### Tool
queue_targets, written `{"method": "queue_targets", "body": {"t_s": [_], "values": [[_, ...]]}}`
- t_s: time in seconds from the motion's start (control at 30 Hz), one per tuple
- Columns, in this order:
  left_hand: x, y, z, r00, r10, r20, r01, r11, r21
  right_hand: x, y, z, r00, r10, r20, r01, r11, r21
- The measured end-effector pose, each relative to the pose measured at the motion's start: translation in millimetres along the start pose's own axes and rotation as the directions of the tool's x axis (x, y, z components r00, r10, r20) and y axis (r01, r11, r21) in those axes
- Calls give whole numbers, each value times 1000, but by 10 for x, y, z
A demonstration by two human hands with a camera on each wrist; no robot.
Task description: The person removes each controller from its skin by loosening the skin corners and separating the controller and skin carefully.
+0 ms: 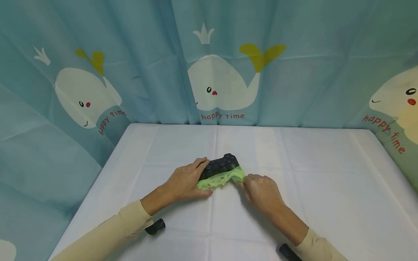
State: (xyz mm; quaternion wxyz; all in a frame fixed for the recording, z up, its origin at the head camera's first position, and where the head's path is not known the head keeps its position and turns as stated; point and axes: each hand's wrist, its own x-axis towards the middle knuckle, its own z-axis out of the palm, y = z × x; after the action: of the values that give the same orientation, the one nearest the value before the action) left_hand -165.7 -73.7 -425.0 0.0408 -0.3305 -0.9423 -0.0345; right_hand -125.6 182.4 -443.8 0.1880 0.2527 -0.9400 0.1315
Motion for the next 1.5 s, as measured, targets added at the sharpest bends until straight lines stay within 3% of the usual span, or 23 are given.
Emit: {"method": "queue_targets", "body": {"t_s": [0.13, 0.27, 0.4, 0.53, 0.6, 0.7, 0.8, 0.9, 1.1, 1.23, 1.37, 1.5], "values": [[4, -11, 38, 999, -7, -51, 7, 1000, 8, 29, -30, -29, 991, -116, -70, 110, 991, -79], [13, 0, 69, 995, 0, -97, 2, 1000, 22, 20, -112, -36, 986, -146, -84, 131, 978, -164], [28, 30, 84, 993, 8, -115, -3, 999, 43, 5, -234, -42, 994, -110, -7, 104, 961, -255], [37, 16, 73, 997, -2, -80, 6, 998, 55, 31, -308, -62, 986, -105, 128, 140, 941, -307], [36, -5, 63, 998, -15, -61, 17, 999, 41, 49, -287, -64, 980, -83, 180, 127, 961, -246], [32, -27, 52, 999, -22, -39, 23, 1000, 16, 62, -181, -83, 962, 25, 272, -12, 999, -47], [37, -31, 52, 999, 1, -37, 0, 1000, 20, 61, -41, -110, 945, 139, 296, -190, 970, 150], [54, -22, 46, 999, 16, -47, -14, 999, 41, 66, 56, -115, 957, 160, 243, -226, 934, 275], [85, 3, 36, 998, 7, -63, -5, 999, 40, 66, 83, -36, 986, 42, 159, -100, 921, 378], [89, 0, 45, 995, 0, -101, 4, 999, 36, 49, 92, 1, 998, 3, 62, -25, 932, 362], [78, -9, 49, 992, 8, -125, -4, 999, 37, 84, 125, 41, 995, -98, 2, 92, 948, 304], [71, -16, 54, 992, 14, -125, -10, 999, 39, 135, 139, 95, 975, -218, -55, 224, 950, 215]]}}
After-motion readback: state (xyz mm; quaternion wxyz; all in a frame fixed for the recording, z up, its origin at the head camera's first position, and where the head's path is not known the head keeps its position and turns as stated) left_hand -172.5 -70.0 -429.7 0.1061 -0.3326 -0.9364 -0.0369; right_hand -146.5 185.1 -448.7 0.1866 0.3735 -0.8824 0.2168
